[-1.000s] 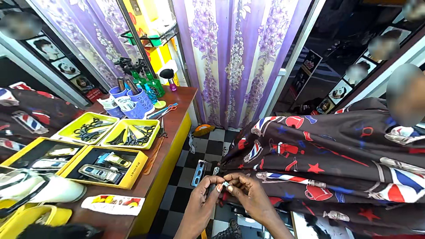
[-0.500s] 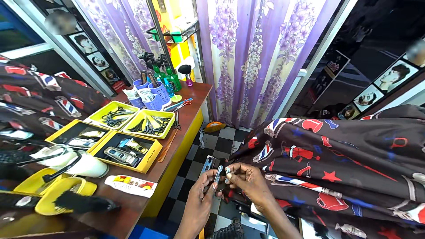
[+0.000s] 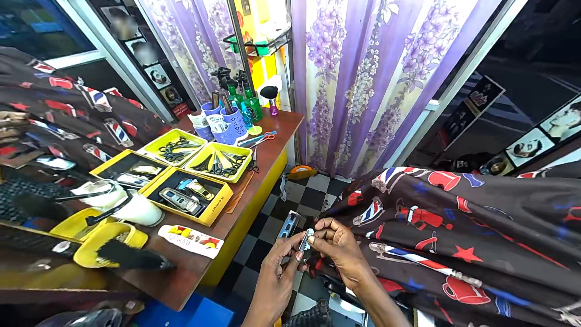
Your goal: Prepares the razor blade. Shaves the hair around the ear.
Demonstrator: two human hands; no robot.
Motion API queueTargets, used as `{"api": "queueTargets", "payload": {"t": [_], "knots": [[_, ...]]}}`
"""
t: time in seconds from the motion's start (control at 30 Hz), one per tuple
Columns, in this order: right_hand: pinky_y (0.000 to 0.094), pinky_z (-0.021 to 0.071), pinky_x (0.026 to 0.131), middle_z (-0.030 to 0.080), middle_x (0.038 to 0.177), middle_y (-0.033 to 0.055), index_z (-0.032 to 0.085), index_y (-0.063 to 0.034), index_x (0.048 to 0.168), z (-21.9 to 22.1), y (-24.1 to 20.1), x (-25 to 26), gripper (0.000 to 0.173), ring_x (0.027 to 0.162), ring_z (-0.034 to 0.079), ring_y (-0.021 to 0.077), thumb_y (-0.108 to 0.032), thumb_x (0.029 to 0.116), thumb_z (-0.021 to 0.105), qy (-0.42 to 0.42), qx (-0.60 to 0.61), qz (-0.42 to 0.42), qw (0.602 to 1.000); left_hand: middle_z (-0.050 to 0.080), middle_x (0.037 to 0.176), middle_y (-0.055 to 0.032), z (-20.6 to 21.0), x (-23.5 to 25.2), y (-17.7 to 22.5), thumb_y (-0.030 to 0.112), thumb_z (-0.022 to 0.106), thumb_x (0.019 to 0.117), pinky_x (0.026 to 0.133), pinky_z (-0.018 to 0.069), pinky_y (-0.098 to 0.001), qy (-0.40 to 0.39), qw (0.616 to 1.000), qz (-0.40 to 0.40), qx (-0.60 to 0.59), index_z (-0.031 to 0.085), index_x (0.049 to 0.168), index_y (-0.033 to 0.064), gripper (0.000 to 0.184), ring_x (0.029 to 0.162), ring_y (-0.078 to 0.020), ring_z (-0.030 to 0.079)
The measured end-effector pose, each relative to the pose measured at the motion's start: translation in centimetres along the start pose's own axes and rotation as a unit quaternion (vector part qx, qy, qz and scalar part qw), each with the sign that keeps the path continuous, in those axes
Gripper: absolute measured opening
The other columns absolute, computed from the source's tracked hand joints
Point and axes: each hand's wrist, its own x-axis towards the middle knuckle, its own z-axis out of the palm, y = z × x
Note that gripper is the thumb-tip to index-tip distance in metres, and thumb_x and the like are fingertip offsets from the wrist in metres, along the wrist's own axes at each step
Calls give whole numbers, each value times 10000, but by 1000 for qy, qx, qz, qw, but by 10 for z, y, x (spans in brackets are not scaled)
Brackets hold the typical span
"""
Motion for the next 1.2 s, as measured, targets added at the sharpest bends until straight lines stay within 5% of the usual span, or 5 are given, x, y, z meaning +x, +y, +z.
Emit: {"api": "queueTargets", "payload": {"t": [0.53, 0.73, 1.03, 1.13, 1.2], "knots": [[320, 584, 729, 703, 799, 138, 583, 25, 1033, 17, 17, 3, 291, 750, 694, 189, 12, 831, 792, 56, 31, -68, 996, 602, 1164, -100, -6, -3, 9, 31, 588, 994, 756, 636, -269, 12, 999, -19, 37, 653, 1393, 129, 416, 956, -174, 673], [298, 560, 697, 696, 798, 121, 576, 16, 1051, 17, 20, 6, 309, 728, 673, 162, -6, 831, 792, 15, 29, -44, 999, 624, 1138, -62, -16, 3, 4, 82, 686, 935, 717, 565, -178, 43, 997, -9, 69, 746, 1273, 194, 360, 886, -104, 643], [329, 594, 749, 748, 930, 127, 621, 6, 1161, 30, 11, 13, 380, 830, 720, 204, -92, 850, 816, -20, -47, -60, 997, 692, 1127, -86, -35, 18, 9, 80, 719, 915, 747, 614, -263, 73, 997, 9, -2, 772, 1110, 73, 202, 879, -174, 696], [350, 603, 848, 728, 1114, 95, 606, 11, 1267, 28, 21, 10, 386, 986, 709, 198, -241, 982, 672, -93, -101, -100, 986, 700, 1106, -118, -40, 22, 16, 75, 738, 906, 735, 619, -289, 118, 991, 44, -50, 730, 1089, 20, 191, 834, -203, 699], [330, 580, 841, 734, 1062, 59, 648, 9, 1212, 27, 36, 5, 390, 946, 693, 141, -297, 1096, 437, -179, -89, -67, 977, 703, 1082, -145, -41, 24, 19, 68, 748, 897, 728, 622, -298, 138, 984, 71, -87, 714, 1084, -10, 206, 805, -210, 701]]}}
